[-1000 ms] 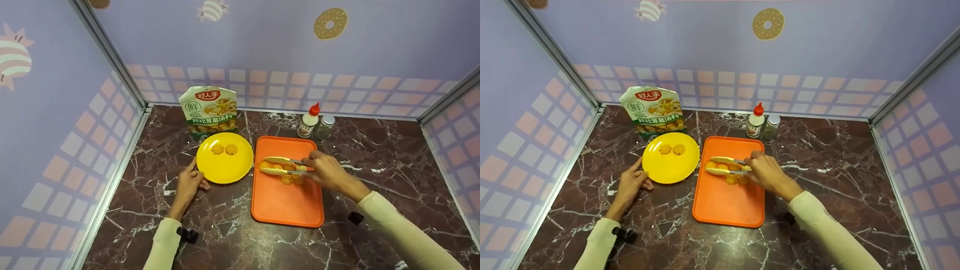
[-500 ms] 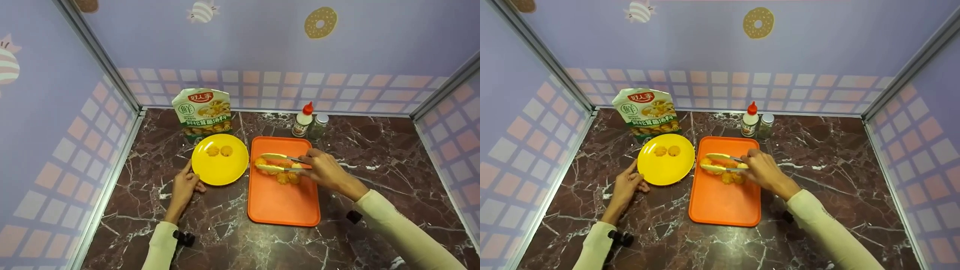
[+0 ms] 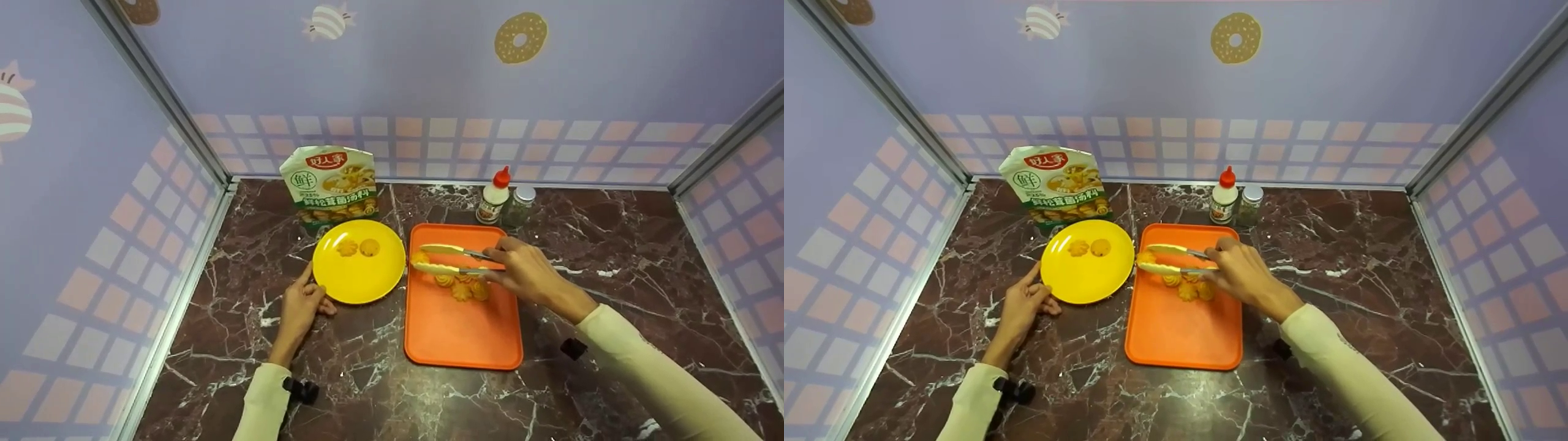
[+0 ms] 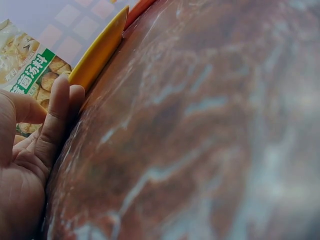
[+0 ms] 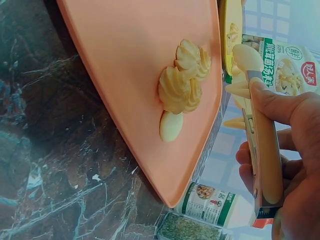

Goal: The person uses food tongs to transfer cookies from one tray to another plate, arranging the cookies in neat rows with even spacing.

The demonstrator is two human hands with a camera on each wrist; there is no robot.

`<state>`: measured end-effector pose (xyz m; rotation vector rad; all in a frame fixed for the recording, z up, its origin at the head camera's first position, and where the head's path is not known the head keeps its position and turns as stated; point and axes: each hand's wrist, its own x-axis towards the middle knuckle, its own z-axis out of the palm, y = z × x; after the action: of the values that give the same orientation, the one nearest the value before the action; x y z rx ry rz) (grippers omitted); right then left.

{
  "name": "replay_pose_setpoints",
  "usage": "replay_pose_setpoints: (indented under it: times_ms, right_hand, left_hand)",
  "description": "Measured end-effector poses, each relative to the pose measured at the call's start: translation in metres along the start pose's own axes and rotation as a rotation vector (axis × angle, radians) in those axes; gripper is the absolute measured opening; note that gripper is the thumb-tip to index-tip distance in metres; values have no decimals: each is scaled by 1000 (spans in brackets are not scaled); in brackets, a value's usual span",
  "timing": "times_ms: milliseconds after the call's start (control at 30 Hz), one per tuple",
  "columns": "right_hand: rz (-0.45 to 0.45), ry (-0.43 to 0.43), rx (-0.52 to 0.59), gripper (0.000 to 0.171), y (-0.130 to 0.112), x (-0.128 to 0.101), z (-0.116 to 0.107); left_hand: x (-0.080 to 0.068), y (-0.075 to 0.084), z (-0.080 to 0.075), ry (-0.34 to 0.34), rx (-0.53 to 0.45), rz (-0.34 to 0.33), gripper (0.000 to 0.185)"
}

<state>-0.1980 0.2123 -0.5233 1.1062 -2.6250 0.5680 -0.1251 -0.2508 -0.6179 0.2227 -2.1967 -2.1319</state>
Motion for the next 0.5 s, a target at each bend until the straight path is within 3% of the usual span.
replay_pose_setpoints:
  times_ms: [500]
  right_hand:
    - [-25,8,4,37,-2,20,8]
  left_hand:
    - [1,0,0,5,4,-20,73]
